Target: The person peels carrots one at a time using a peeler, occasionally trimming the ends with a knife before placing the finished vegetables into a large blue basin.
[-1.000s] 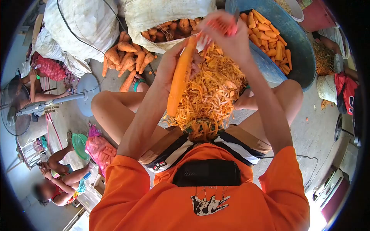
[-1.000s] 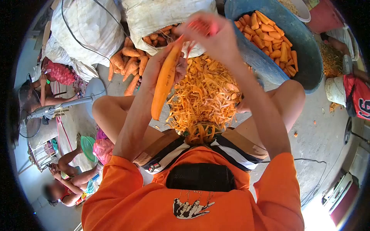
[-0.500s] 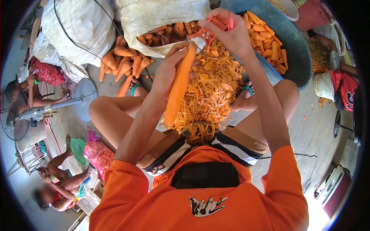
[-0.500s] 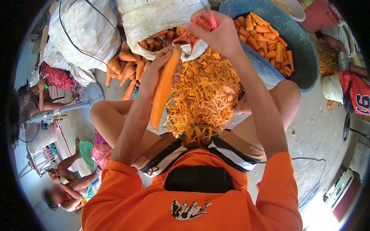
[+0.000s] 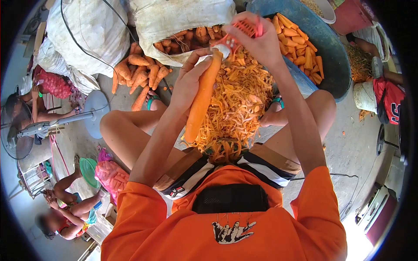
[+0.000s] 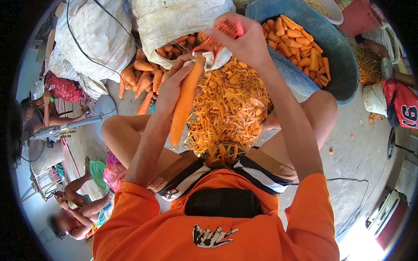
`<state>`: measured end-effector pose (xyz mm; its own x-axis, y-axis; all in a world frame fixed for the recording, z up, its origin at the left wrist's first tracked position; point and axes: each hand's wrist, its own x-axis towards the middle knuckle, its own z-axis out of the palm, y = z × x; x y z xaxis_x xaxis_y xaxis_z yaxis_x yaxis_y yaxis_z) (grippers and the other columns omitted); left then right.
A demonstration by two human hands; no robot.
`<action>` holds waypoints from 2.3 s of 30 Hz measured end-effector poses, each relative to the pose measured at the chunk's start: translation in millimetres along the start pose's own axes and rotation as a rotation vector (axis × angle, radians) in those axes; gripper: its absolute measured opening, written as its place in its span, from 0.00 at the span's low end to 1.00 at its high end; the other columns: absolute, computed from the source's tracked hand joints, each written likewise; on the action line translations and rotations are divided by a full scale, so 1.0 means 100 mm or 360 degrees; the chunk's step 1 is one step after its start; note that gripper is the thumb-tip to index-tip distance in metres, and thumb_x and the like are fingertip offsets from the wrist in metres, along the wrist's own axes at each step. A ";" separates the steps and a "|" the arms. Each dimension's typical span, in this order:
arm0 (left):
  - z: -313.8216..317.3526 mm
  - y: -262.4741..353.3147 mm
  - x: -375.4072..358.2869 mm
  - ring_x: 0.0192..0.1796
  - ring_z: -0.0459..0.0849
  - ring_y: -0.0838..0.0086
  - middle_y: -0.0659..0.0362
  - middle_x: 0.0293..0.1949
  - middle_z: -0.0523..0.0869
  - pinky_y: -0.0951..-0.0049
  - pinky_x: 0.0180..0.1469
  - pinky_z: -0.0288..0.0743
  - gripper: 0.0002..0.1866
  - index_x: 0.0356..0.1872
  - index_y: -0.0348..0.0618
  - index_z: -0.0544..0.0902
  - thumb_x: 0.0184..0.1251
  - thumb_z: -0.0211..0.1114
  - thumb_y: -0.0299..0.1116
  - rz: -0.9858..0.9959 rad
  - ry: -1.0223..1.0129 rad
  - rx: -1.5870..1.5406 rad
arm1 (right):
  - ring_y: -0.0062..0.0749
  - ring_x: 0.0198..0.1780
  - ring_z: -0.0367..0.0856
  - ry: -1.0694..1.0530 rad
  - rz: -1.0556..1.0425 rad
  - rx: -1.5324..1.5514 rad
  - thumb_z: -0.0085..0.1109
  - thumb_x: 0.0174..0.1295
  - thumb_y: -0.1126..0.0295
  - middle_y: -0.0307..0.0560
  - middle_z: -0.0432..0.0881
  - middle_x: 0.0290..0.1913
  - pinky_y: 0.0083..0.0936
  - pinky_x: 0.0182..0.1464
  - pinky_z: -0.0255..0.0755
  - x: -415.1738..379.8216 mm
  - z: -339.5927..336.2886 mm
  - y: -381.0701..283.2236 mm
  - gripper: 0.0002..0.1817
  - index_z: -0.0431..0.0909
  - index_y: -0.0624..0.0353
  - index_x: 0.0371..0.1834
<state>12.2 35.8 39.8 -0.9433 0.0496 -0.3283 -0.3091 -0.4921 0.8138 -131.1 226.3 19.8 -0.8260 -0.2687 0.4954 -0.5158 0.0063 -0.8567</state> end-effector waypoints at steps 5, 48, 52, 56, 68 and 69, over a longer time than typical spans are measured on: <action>-0.18 -0.05 0.13 0.45 0.85 0.78 0.61 0.48 0.86 0.76 0.37 0.83 0.19 0.71 0.51 0.75 0.84 0.58 0.37 -0.0237 -0.0268 -0.0531 | 0.13 0.34 0.83 0.0100 0.0004 -0.0063 0.77 0.65 0.65 0.34 0.86 0.31 0.18 0.37 0.77 0.00 -0.06 -0.12 0.11 0.85 0.59 0.40; -0.20 -0.07 0.18 0.37 0.83 0.79 0.61 0.42 0.84 0.80 0.36 0.81 0.18 0.61 0.49 0.78 0.80 0.64 0.46 -0.0383 -0.0204 -0.0597 | 0.14 0.32 0.80 -0.0039 0.0019 -0.0075 0.74 0.67 0.66 0.36 0.86 0.32 0.19 0.35 0.73 -0.08 0.05 -0.16 0.11 0.84 0.61 0.42; -0.04 0.04 0.14 0.38 0.83 0.78 0.60 0.43 0.83 0.77 0.36 0.81 0.19 0.64 0.49 0.75 0.82 0.63 0.45 -0.0312 -0.0076 -0.0497 | 0.11 0.25 0.74 -0.0178 -0.0059 0.0085 0.77 0.65 0.61 0.35 0.86 0.28 0.19 0.30 0.70 -0.32 0.27 -0.47 0.14 0.86 0.60 0.39; -0.25 -0.05 0.17 0.38 0.83 0.77 0.60 0.42 0.84 0.75 0.34 0.80 0.18 0.63 0.46 0.76 0.82 0.61 0.44 -0.0237 -0.0320 -0.0393 | 0.14 0.31 0.79 -0.0254 -0.0101 -0.0176 0.75 0.67 0.66 0.36 0.88 0.32 0.18 0.34 0.72 -0.24 0.13 -0.18 0.11 0.85 0.61 0.41; -0.32 -0.07 0.26 0.36 0.86 0.75 0.60 0.38 0.86 0.75 0.32 0.81 0.19 0.58 0.46 0.79 0.81 0.61 0.49 -0.0397 -0.0287 -0.0559 | 0.15 0.33 0.75 -0.0160 -0.0038 -0.0261 0.78 0.63 0.65 0.33 0.82 0.31 0.19 0.37 0.71 -0.16 0.09 -0.07 0.14 0.86 0.60 0.44; -0.26 -0.07 0.23 0.36 0.86 0.75 0.60 0.38 0.86 0.75 0.32 0.81 0.19 0.58 0.46 0.79 0.81 0.61 0.49 -0.0401 -0.0293 -0.0562 | 0.17 0.39 0.85 0.0010 0.0111 -0.0417 0.75 0.66 0.71 0.37 0.88 0.38 0.17 0.44 0.78 -0.09 0.02 -0.04 0.11 0.84 0.63 0.46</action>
<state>-4.4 17.5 14.3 -0.8599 0.3431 -0.3780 -0.5010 -0.7090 0.4963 -121.2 227.0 19.1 -0.8627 -0.2527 0.4381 -0.4980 0.2739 -0.8228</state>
